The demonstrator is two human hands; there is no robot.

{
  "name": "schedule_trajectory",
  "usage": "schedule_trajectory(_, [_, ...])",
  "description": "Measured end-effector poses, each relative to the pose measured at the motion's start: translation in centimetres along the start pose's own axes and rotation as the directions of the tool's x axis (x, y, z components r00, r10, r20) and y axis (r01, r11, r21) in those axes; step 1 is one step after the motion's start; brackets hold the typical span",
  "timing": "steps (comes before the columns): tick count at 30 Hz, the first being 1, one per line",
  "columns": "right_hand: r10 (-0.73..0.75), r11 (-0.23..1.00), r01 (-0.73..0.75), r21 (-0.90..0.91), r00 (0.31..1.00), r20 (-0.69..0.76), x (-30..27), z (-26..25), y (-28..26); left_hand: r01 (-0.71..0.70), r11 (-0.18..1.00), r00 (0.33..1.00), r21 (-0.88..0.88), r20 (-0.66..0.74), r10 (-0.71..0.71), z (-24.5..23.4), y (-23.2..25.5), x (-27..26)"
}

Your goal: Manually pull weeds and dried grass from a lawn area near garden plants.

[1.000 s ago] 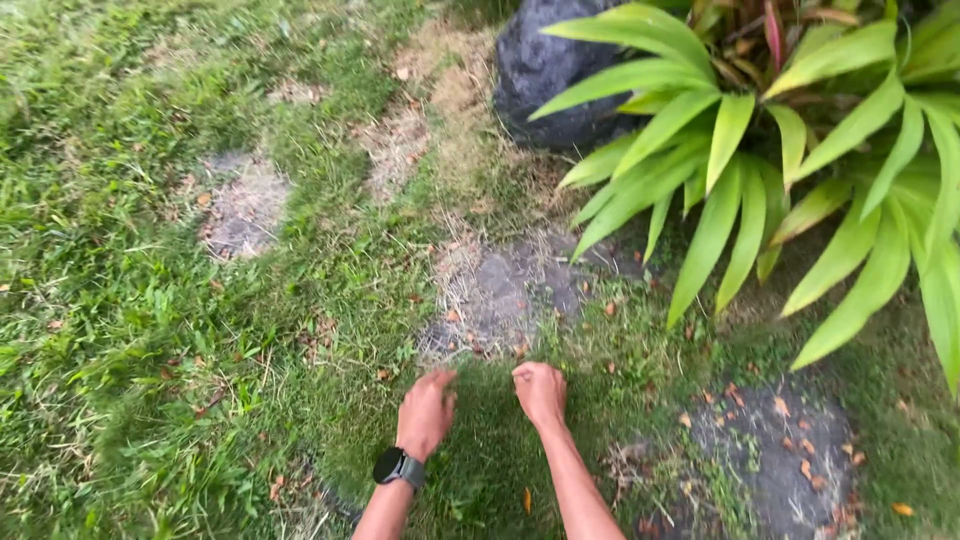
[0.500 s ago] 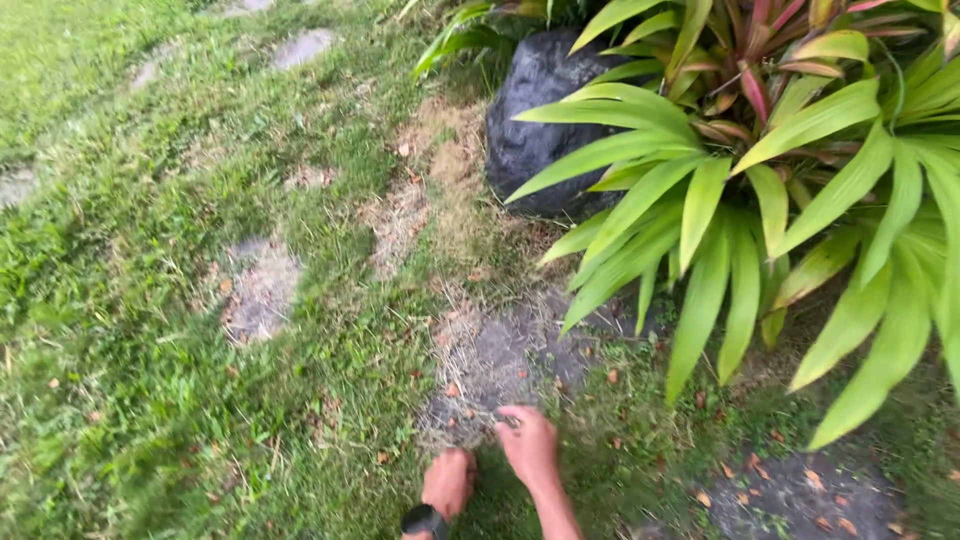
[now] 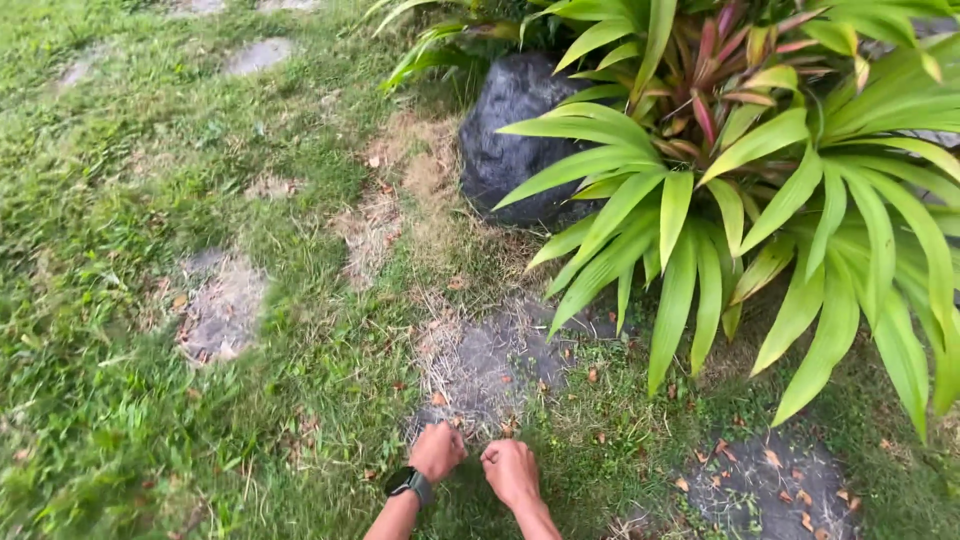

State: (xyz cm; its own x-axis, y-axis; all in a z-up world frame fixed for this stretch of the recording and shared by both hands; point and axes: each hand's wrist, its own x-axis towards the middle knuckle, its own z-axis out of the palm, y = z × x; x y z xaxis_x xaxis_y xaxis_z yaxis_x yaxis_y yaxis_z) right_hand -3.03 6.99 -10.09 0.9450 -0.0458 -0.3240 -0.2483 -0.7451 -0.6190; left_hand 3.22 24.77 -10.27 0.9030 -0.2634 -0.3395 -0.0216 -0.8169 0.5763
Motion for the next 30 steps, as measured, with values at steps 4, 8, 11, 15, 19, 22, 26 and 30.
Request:
schedule_trajectory(4, [0.142, 0.968, -0.142, 0.205, 0.990, 0.015, 0.4, -2.4, -2.0, -0.004, 0.990, 0.997, -0.141, -0.077, -0.007, -5.7, 4.8, -1.8])
schedule_trajectory(8, [0.240, 0.829, -0.142, 0.541, 0.964, -0.115, 0.4, -6.4, -5.4, -0.009, 0.996, 0.991, -0.091, -0.132, -0.004, -5.5, 4.0, -3.1])
schedule_trajectory(11, [0.245, 0.801, -0.086, 0.592, 0.950, -0.193, 0.0, -11.0, -9.3, -0.132, 0.991, 0.985, -0.026, -0.116, 0.129, -1.5, 2.3, -3.8])
schedule_trajectory(15, [0.268, 0.836, -0.115, 0.536, 0.939, -0.215, 0.3, -9.4, -10.3, -0.248, 0.969, 0.952, 0.004, -0.185, 0.244, 3.2, -0.9, -4.8])
schedule_trajectory(19, [0.202, 0.871, -0.050, 0.488, 0.943, -0.265, 1.6, -6.6, -11.4, -0.111, 0.991, 0.994, -0.079, -0.025, 0.109, -0.6, -1.9, -3.7])
schedule_trajectory(22, [0.253, 0.908, -0.163, 0.387, 0.947, -0.195, 2.3, -4.1, -10.3, -0.137, 0.978, 0.989, -0.158, 0.037, 0.144, -1.2, -3.5, -1.4])
schedule_trajectory(26, [0.240, 0.933, -0.185, 0.308, 0.959, -0.151, 0.8, -0.1, -7.0, -0.089, 0.975, 0.994, -0.204, -0.075, 0.075, -0.6, -4.1, -2.0])
schedule_trajectory(30, [0.193, 0.957, -0.162, 0.238, 0.975, -0.110, -0.3, 1.9, -9.4, -0.047, 0.980, 0.975, -0.191, -0.224, 0.003, -5.7, -4.7, -3.0])
